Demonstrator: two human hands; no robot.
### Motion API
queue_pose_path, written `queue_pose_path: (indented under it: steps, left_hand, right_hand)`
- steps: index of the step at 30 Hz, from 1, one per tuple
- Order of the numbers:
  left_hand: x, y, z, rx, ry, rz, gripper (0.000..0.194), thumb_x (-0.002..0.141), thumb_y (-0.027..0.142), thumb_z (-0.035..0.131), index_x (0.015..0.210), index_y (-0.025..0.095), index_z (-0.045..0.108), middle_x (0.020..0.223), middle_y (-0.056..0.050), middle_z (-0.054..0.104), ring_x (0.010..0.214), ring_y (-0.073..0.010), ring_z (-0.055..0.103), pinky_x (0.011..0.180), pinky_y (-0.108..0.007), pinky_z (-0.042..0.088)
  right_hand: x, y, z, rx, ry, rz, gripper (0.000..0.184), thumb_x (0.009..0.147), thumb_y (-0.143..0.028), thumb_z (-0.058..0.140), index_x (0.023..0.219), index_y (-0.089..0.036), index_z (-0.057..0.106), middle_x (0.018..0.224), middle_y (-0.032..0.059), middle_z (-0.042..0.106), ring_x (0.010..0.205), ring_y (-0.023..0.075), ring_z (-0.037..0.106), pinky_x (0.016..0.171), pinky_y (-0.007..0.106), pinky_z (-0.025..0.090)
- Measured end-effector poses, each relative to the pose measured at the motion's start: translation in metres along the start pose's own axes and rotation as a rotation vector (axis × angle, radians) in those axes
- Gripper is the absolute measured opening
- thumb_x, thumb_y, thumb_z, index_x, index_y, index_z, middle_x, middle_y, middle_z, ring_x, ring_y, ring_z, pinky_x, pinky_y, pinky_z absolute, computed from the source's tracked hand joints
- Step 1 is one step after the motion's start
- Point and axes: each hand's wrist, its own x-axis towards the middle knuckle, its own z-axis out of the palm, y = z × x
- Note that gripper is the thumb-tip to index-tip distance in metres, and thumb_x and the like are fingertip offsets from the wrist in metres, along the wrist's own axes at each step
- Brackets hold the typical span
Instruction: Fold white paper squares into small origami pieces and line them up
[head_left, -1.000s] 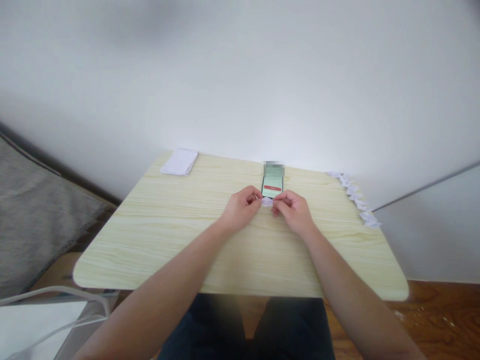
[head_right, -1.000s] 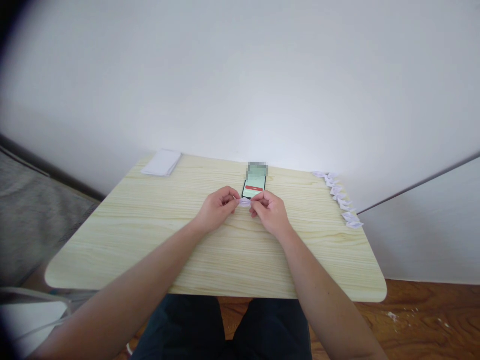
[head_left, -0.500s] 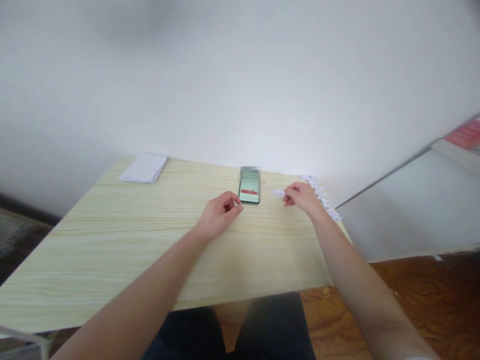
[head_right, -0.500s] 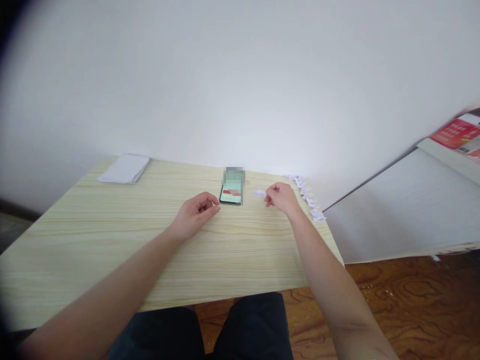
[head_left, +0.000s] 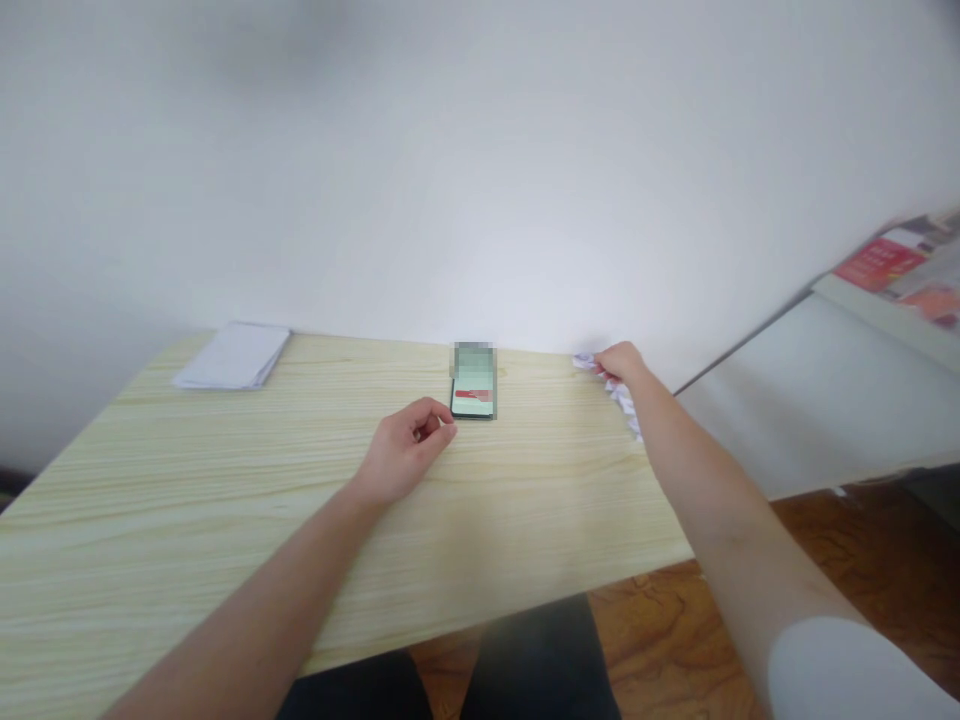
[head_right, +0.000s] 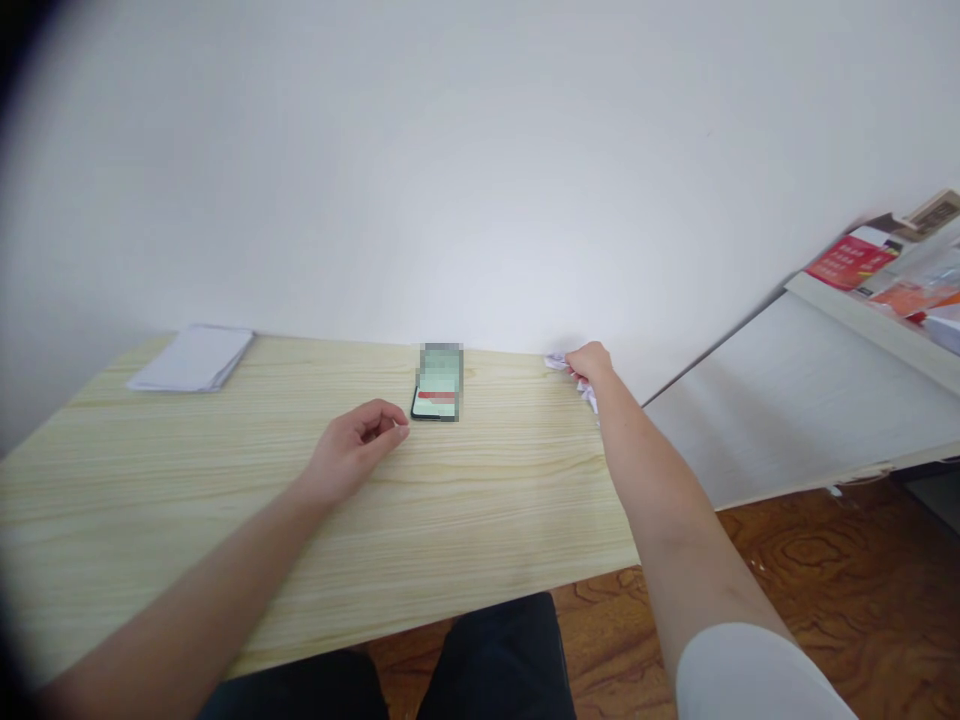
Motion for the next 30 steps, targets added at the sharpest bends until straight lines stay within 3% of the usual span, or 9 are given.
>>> queue_pose_path:
  steps: [3,6,9,13,18,23,26,30]
  left_hand:
    - [0.0,-0.001,0.0,-0.006,0.009,0.012,0.016,0.089,0.038,0.063,0.091,0.022,0.064,0.063,0.005,0.048,0.06,-0.0119,0.043,0.059,-0.026,0.035]
    - [0.001,-0.003,0.001,-0.003,0.037,0.018,0.014,0.088,0.036,0.064,0.09,0.022,0.065,0.062,0.005,0.048,0.059,-0.012,0.043,0.059,-0.026,0.035]
    - [0.003,-0.005,0.001,0.01,0.093,0.025,0.013,0.086,0.034,0.064,0.088,0.022,0.065,0.061,0.004,0.049,0.058,-0.0124,0.044,0.058,-0.026,0.036]
    - [0.006,-0.009,-0.002,0.06,0.211,0.031,0.013,0.085,0.034,0.062,0.086,0.022,0.065,0.062,0.003,0.052,0.06,-0.0129,0.048,0.06,-0.026,0.037]
    - [0.008,-0.013,-0.008,0.087,0.323,0.013,0.013,0.084,0.034,0.06,0.083,0.021,0.064,0.059,0.004,0.048,0.058,-0.0122,0.046,0.058,-0.025,0.038]
    - [0.01,-0.017,-0.012,0.186,0.363,-0.02,0.013,0.084,0.032,0.058,0.086,0.021,0.065,0.062,0.003,0.055,0.059,-0.0129,0.053,0.057,-0.024,0.042]
    - [0.013,-0.018,-0.032,0.292,0.4,-0.058,0.012,0.084,0.031,0.058,0.085,0.021,0.066,0.072,0.0,0.065,0.067,-0.0152,0.06,0.064,-0.026,0.047]
    - [0.02,-0.02,-0.089,0.514,0.521,-0.134,0.013,0.083,0.03,0.06,0.089,0.022,0.068,0.094,-0.007,0.072,0.098,-0.0258,0.064,0.089,-0.037,0.049]
  right_hand:
    - [-0.01,-0.006,-0.007,-0.023,0.109,-0.084,0.005,0.074,-0.017,0.071,0.075,-0.012,0.073,0.061,0.0073,0.07,0.055,0.0173,0.064,0.055,0.026,0.046]
    - [-0.035,-0.014,-0.005,-0.009,0.207,-0.204,0.02,0.08,-0.027,0.065,0.093,-0.016,0.075,0.072,0.0057,0.073,0.069,0.0188,0.067,0.064,0.026,0.046]
    - [-0.079,-0.019,0.016,0.025,0.193,-0.339,0.022,0.083,-0.033,0.061,0.094,-0.019,0.074,0.075,0.0029,0.073,0.071,0.018,0.067,0.067,0.027,0.045]
    - [-0.147,-0.019,0.062,0.085,0.101,-0.475,0.02,0.083,-0.036,0.06,0.089,-0.023,0.073,0.071,-0.0011,0.071,0.068,0.0166,0.065,0.067,0.027,0.044]
    - [-0.197,-0.02,0.101,0.113,0.087,-0.458,0.021,0.088,-0.037,0.055,0.091,-0.025,0.071,0.073,-0.0012,0.071,0.069,0.0174,0.065,0.062,0.027,0.04]
    - [-0.21,-0.023,0.106,0.044,0.138,-0.41,0.019,0.089,-0.036,0.055,0.092,-0.026,0.07,0.078,-0.0002,0.073,0.074,0.0199,0.064,0.06,0.028,0.033]
    - [-0.213,-0.024,0.104,0.015,0.133,-0.419,0.017,0.09,-0.036,0.056,0.092,-0.027,0.07,0.08,-0.0004,0.074,0.077,0.0203,0.064,0.062,0.029,0.033]
    - [-0.215,-0.024,0.104,-0.013,0.126,-0.424,0.018,0.091,-0.036,0.055,0.093,-0.027,0.07,0.082,-0.0001,0.075,0.078,0.0206,0.065,0.063,0.029,0.034]
